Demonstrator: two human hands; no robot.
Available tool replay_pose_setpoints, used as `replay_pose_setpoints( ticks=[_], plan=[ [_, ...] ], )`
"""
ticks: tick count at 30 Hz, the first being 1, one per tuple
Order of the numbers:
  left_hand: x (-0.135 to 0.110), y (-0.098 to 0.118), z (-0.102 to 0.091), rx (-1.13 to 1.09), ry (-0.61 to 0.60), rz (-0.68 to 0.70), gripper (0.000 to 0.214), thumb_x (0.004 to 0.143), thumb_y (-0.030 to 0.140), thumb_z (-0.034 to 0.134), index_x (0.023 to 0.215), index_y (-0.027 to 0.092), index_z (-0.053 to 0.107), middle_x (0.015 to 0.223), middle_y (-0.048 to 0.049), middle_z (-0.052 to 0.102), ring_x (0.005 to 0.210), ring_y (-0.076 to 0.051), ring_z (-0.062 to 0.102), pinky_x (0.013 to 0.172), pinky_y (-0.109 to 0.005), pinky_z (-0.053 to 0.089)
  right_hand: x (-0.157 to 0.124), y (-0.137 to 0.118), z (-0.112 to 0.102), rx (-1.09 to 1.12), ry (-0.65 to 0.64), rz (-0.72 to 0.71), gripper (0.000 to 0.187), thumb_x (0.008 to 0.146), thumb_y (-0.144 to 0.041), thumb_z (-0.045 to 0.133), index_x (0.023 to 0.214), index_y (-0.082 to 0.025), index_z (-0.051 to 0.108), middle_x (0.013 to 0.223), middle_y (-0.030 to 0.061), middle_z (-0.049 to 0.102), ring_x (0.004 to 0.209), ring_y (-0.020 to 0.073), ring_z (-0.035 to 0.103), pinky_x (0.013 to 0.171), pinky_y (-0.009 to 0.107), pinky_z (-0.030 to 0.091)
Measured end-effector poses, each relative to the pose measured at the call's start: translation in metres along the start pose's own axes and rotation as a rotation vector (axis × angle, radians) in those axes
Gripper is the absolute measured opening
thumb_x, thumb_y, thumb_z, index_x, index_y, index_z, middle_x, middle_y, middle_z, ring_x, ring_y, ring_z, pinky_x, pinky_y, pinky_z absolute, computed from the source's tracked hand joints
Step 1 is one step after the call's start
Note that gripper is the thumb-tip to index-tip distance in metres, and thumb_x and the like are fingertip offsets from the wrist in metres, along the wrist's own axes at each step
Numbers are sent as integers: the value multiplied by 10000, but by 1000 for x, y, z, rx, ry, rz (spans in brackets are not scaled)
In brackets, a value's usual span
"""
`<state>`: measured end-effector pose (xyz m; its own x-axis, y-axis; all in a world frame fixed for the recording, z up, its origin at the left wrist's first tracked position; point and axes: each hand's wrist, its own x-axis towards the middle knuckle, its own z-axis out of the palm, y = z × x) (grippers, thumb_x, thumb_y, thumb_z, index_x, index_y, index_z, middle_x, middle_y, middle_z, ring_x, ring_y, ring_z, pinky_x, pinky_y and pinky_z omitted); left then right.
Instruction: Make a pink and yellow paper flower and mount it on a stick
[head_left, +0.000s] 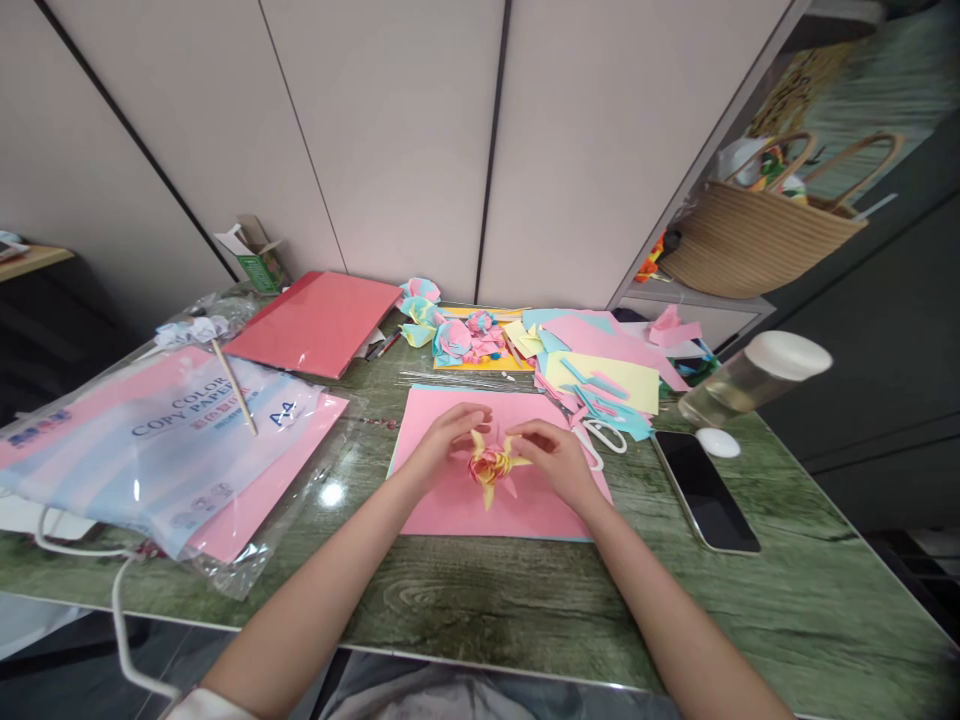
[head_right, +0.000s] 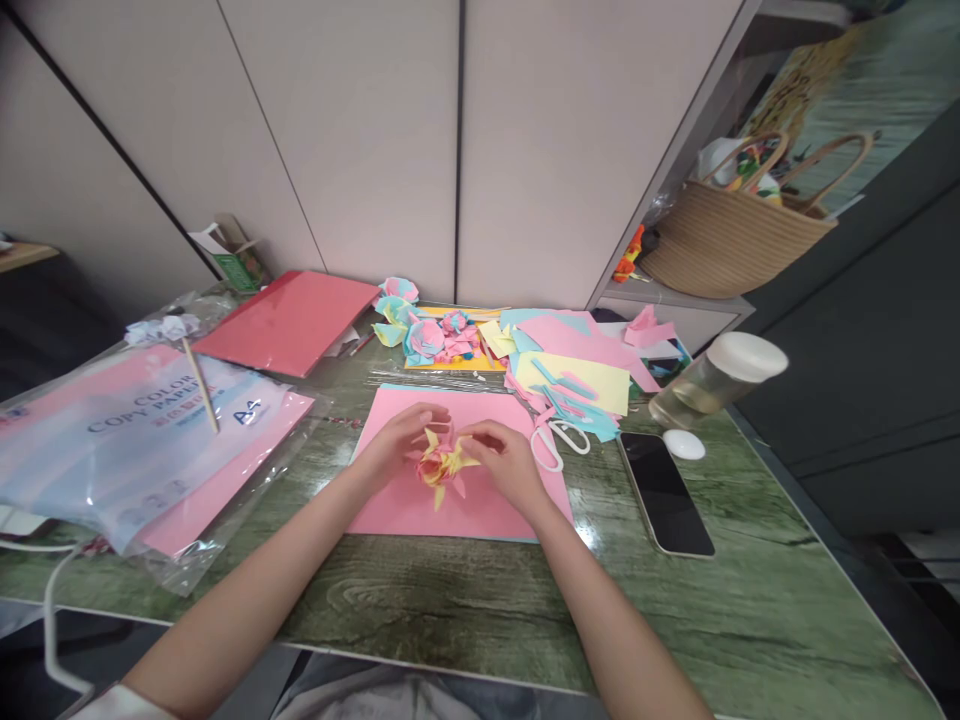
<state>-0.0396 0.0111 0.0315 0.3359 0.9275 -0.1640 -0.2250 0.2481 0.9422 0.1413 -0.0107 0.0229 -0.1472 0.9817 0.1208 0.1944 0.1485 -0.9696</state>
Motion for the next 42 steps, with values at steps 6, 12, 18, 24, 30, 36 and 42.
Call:
replay_pose_setpoints(
  ticks=[6, 12, 18, 24, 30, 36, 42],
  plan=[
    [-7, 9, 5, 388, -271, 88, 220, 660, 299, 625, 819, 148, 628, 813, -44, 610, 773, -165, 542, 707, -269, 393, -4, -6, 3, -92, -246, -10, 146, 733, -314, 584, 785, -209, 670, 784, 14, 653, 724, 149, 579, 644, 252, 436],
    [-7, 3, -1, 435, -356, -68, 306, 610, 335, 667, 844, 154, 587, 747, -21, 583, 675, -125, 528, 603, -229, 396, -3, -6, 1, -104, -330, 5, 148, 731, -283, 573, 807, -210, 676, 772, 6, 655, 702, 144, 574, 620, 244, 437],
    [-5, -1, -4, 406, -345, -201, 299, 616, 345, 655, 819, 130, 612, 744, -47, 622, 637, -128, 553, 582, -237, 420, -4, -4, 2, -13, -299, 76, 196, 701, -252, 589, 883, -185, 621, 756, 9, 633, 662, 131, 564, 586, 244, 439],
    [-4, -2, -5, 390, -337, -194, 296, 617, 301, 652, 864, 139, 664, 748, -56, 655, 627, -137, 565, 596, -251, 431, -4, -2, 1, 33, -274, 117, 205, 686, -232, 603, 882, -178, 574, 702, -4, 614, 620, 120, 565, 573, 241, 434],
    [-3, -4, -4, 364, -234, -125, 282, 607, 285, 671, 843, 130, 673, 704, -49, 649, 596, -122, 547, 552, -226, 402, -2, -4, 1, 78, -211, 126, 182, 704, -258, 596, 862, -171, 570, 696, -6, 597, 643, 120, 563, 598, 248, 433],
    [-2, -8, 1, 334, -87, -45, 238, 583, 241, 688, 784, 117, 667, 629, -22, 601, 554, -96, 513, 512, -204, 380, -3, -6, 1, 77, -219, 129, 189, 680, -313, 625, 779, -160, 577, 748, 8, 590, 685, 121, 542, 636, 255, 427],
    [-4, -7, 5, 290, -125, 21, 228, 603, 262, 670, 781, 121, 666, 696, -38, 635, 606, -113, 542, 560, -220, 405, -1, -4, -1, 88, -204, 121, 171, 664, -298, 641, 721, -165, 550, 696, -14, 568, 643, 107, 513, 602, 240, 404]
  ],
)
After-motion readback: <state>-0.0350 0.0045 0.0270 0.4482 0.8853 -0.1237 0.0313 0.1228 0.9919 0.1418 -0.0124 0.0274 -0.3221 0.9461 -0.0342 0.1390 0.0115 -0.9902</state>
